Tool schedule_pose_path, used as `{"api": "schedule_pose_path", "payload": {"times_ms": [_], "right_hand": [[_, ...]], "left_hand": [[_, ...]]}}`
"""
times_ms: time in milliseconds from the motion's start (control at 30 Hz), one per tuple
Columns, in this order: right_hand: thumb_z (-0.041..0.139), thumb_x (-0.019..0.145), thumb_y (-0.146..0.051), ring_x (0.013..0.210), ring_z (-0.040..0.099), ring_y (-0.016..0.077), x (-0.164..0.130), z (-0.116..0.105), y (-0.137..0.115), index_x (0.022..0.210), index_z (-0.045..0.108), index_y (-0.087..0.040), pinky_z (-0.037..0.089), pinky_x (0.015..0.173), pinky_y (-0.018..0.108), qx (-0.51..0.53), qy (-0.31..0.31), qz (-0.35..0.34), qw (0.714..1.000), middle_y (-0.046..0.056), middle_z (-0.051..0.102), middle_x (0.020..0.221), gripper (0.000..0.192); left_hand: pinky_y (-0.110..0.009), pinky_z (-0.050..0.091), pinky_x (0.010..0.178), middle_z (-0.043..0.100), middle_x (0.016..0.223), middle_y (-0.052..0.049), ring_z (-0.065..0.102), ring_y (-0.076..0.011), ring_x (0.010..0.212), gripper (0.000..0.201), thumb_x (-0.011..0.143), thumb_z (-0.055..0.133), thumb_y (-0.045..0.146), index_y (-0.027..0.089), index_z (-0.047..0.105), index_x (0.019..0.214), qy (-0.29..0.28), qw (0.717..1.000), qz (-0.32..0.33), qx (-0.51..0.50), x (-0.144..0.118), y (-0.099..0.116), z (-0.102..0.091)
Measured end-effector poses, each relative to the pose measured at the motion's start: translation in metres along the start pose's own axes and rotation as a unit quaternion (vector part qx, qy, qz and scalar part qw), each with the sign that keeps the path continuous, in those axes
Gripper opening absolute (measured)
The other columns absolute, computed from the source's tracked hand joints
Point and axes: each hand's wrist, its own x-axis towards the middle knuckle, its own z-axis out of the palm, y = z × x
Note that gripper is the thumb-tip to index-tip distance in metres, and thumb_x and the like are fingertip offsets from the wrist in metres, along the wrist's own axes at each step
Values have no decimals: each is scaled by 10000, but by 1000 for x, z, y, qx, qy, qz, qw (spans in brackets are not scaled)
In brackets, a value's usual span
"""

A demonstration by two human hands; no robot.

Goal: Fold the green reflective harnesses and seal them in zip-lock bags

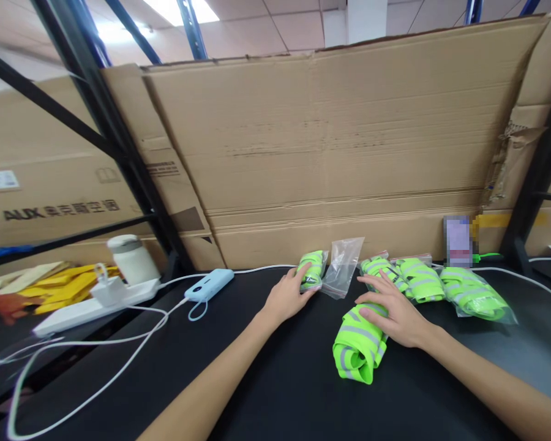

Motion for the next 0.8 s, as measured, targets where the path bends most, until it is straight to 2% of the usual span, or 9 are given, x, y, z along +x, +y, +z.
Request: {"api": "schedule_pose_path", "payload": {"times_ms": [133,233,300,367,467,533,633,700,800], "right_hand": [[470,1018,-504,1424,422,313,0,0,1,1099,733,-260,105,1226,651,-3,-1,2,1000,111,561,1440,368],[503,1004,-507,1409,443,312,0,1,1,1094,730,-258,113,1226,646,-9,-6,5,1000,113,585,1413,348],[535,983,-528,1396,459,319,1,1,0,1162,704,-262,130,1228,637,-12,-1,3,1000,107,595,1406,362],[538,979,-539,1382,479,314,1,1,-2,1324,609,-267,131,1235,624,-8,6,-1,1000,100,592,1417,445],[501,1001,-524,1375,493,285,0,1,-4,1537,342,-273,102,1246,604,8,8,-9,1000,100,574,1440,612],[484,1013,-513,1388,481,271,0,1,-4,1586,200,-286,89,1247,598,11,8,-14,1000,104,551,1463,679],[473,1018,-516,1410,457,272,-1,3,-2,1604,78,-307,91,1243,602,7,16,-24,1000,105,461,1544,737],[454,1023,-519,1413,454,278,-1,4,-1,1608,70,-297,94,1244,601,2,19,-27,999,107,439,1562,734],[422,1029,-537,1408,455,298,-1,6,2,1584,252,-254,95,1242,610,-22,16,-9,1000,121,518,1499,646]], "left_hand": [[-419,480,977,663,1280,-125,630,-344,1177,608,904,556,619,270,529,1402,36,990,-54,-123,6,2,-9],[-381,502,937,718,1129,-85,657,-322,1088,645,749,721,647,265,628,1259,65,956,-121,-260,9,4,-12],[-376,512,919,710,1086,-80,656,-318,1053,706,618,821,631,249,659,1189,79,943,-142,-290,9,5,-9],[-396,507,929,678,1110,-96,642,-326,1063,786,553,850,640,231,654,1195,77,955,-135,-254,8,6,-5],[-426,509,935,631,1144,-120,633,-330,1075,854,556,828,683,215,628,1242,65,968,-125,-209,6,10,0],[-410,541,875,632,1130,-125,651,-312,1018,854,546,840,673,202,629,1225,63,960,-134,-239,5,13,1],[-336,571,689,654,1090,-134,672,-243,822,850,518,888,605,175,629,1203,52,937,-156,-309,5,15,0],[-291,550,582,670,1066,-133,654,-190,702,842,535,897,574,167,620,1219,41,921,-174,-345,6,16,0],[-271,533,548,694,1036,-122,648,-170,656,789,604,863,582,160,623,1226,60,904,-193,-376,8,18,0]]}}
